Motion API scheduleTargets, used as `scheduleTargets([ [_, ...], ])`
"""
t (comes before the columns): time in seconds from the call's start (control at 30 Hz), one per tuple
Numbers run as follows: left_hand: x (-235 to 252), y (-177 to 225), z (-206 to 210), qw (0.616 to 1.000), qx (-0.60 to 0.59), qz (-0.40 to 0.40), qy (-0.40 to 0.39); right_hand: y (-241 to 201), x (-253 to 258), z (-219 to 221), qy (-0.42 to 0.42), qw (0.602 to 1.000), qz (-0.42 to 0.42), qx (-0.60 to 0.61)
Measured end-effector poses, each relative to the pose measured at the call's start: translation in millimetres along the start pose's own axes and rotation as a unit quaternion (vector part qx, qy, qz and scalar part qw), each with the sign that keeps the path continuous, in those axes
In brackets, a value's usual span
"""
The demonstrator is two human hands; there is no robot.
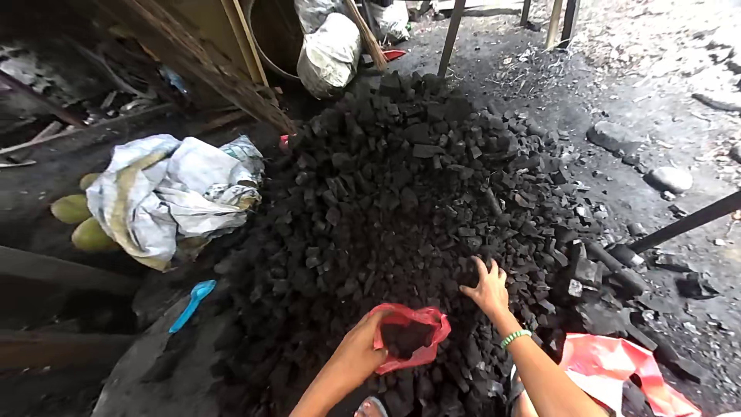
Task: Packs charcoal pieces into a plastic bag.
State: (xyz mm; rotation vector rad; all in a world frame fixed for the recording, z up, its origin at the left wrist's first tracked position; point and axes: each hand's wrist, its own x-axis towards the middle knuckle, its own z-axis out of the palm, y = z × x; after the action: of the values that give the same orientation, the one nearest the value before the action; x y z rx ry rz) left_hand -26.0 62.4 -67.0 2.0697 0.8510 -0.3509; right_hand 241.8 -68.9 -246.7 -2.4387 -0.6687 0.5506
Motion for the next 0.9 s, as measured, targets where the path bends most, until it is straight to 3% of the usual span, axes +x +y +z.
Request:
scheduleTargets([
  [0.17, -4.3, 4.0, -5.1, 0.977, -0.205, 0.026, 0.049, 7.6, -10.5, 8.8, -0.031, 0.999, -0.019, -0.01],
  [0.27, -5.1, -2.2, -11.8, 0.951, -0.296, 0.016, 0.092, 12.8, -3.1, 5.7, -0.014, 0.982, 0.012, 0.188],
  [0.37, 5.5, -31.2, -10.5, 0.984, -0.141, -0.038, 0.097, -11.1, -10.3, 0.7, -0.02, 0.875, 0.085, 0.476],
  [0.43, 10.3, -40.7, -4.0, 0.994, -0.061, -0.056, 0.068, -39.5, -32.3, -2.2, -0.06, 0.79, 0.083, 0.604],
  [0.53, 13.9, -38.9, 2.3, 0.993, -0.097, -0.046, 0.056, -81.7, -74.6, 8.5, -0.184, 0.687, 0.015, 0.703],
  [0.57, 14.6, -37.8, 2.8, 0.99, -0.125, -0.044, 0.053, -91.7, -86.3, 16.4, -0.231, 0.684, -0.019, 0.692],
  [0.6, 14.8, -37.3, 2.9, 0.986, -0.151, -0.045, 0.049, -98.9, -94.3, 23.8, -0.277, 0.71, -0.06, 0.645],
  [0.63, 14.9, -37.5, 3.0, 0.984, -0.168, -0.046, 0.045, -102.6, -96.1, 29.1, -0.326, 0.768, -0.125, 0.537],
  [0.67, 14.8, -37.6, 3.2, 0.983, -0.171, -0.048, 0.04, -107.0, -92.5, 29.5, -0.371, 0.836, -0.197, 0.355],
  [0.7, 14.0, -37.6, 3.3, 0.986, -0.157, -0.049, 0.033, -115.8, -87.5, 28.2, -0.402, 0.872, -0.242, 0.142],
  [0.73, 12.8, -37.8, 3.9, 0.991, -0.127, -0.047, 0.023, -124.3, -83.0, 27.8, -0.421, 0.87, -0.257, -0.011],
  [0.77, 11.0, -37.8, 5.0, 0.995, -0.089, -0.043, 0.015, -129.0, -76.4, 23.3, -0.43, 0.86, -0.265, -0.075],
  [0.83, 8.0, -36.6, 3.6, 0.999, -0.025, -0.036, 0.01, -129.0, -50.3, -5.3, -0.422, 0.859, -0.288, 0.003],
  [0.9, 4.3, -34.4, 0.8, 0.999, 0.017, -0.045, 0.001, -110.5, -17.2, -45.7, -0.331, 0.894, -0.252, 0.164],
])
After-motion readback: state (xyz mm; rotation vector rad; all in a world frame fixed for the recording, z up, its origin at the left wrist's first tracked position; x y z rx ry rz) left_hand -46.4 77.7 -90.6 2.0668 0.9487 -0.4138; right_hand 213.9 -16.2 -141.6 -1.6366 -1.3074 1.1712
